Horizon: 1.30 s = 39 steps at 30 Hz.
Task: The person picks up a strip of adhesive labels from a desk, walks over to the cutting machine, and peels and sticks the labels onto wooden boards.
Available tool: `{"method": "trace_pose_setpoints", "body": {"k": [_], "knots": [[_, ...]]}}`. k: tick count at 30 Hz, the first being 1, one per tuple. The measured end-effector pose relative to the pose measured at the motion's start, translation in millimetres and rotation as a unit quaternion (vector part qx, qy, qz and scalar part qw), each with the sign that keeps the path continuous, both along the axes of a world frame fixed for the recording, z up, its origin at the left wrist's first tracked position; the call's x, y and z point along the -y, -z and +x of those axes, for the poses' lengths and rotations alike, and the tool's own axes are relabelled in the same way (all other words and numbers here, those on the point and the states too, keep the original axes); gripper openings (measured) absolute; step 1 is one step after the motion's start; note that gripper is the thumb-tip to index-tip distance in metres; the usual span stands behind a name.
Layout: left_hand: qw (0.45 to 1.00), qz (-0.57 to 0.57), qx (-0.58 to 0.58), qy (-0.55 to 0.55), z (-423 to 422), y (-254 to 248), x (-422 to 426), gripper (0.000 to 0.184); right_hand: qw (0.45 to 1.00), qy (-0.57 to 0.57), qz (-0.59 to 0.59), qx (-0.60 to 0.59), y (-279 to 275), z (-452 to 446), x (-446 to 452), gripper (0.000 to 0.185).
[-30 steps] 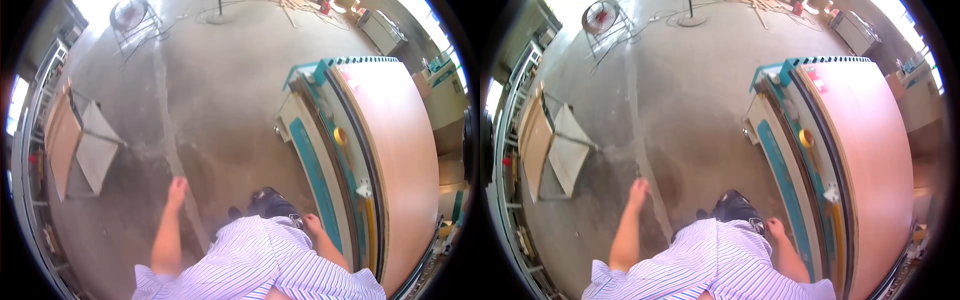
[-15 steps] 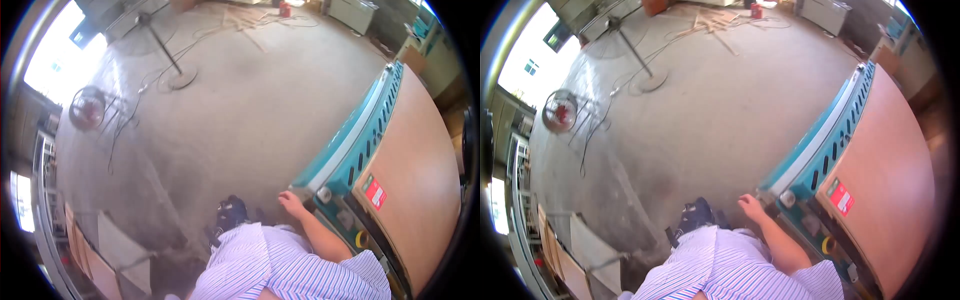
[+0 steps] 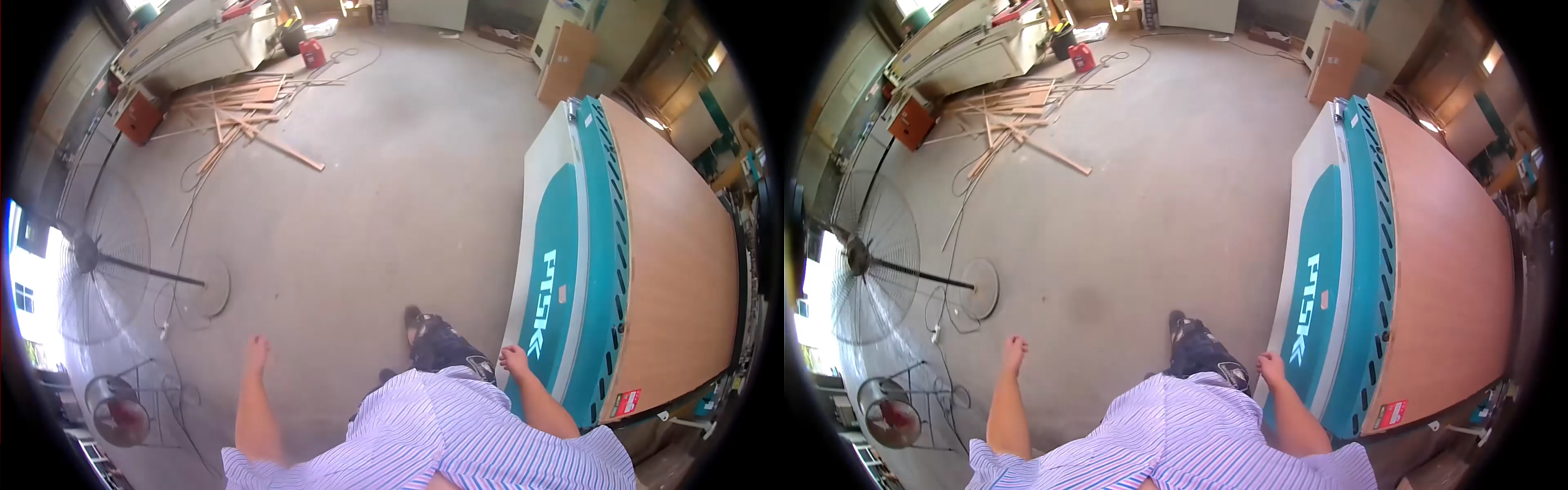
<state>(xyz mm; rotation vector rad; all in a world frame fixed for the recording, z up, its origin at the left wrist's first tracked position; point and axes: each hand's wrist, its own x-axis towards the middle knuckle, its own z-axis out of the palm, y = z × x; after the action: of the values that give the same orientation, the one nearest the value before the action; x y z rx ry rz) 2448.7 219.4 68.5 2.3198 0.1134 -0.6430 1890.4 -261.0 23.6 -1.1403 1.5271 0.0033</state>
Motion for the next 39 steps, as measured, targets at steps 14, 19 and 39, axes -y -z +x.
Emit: {"method": "trace_pose_setpoints", "body": {"k": [14,19,39], "knots": [[0.903,0.110,-0.346,0.228,244,90,371,0.039,0.985,-0.083,-0.045,0.142,-5,539,411,0.029],[0.882,0.200,-0.406,0.131,394,165,470,0.041,0.969,-0.037,-0.133,0.206,-9,718,600,0.029],[0.904,-0.144,0.032,0.402,1039,67,1554,0.030,0.987,-0.095,-0.034,-0.122,201,974,1040,0.030]]}}
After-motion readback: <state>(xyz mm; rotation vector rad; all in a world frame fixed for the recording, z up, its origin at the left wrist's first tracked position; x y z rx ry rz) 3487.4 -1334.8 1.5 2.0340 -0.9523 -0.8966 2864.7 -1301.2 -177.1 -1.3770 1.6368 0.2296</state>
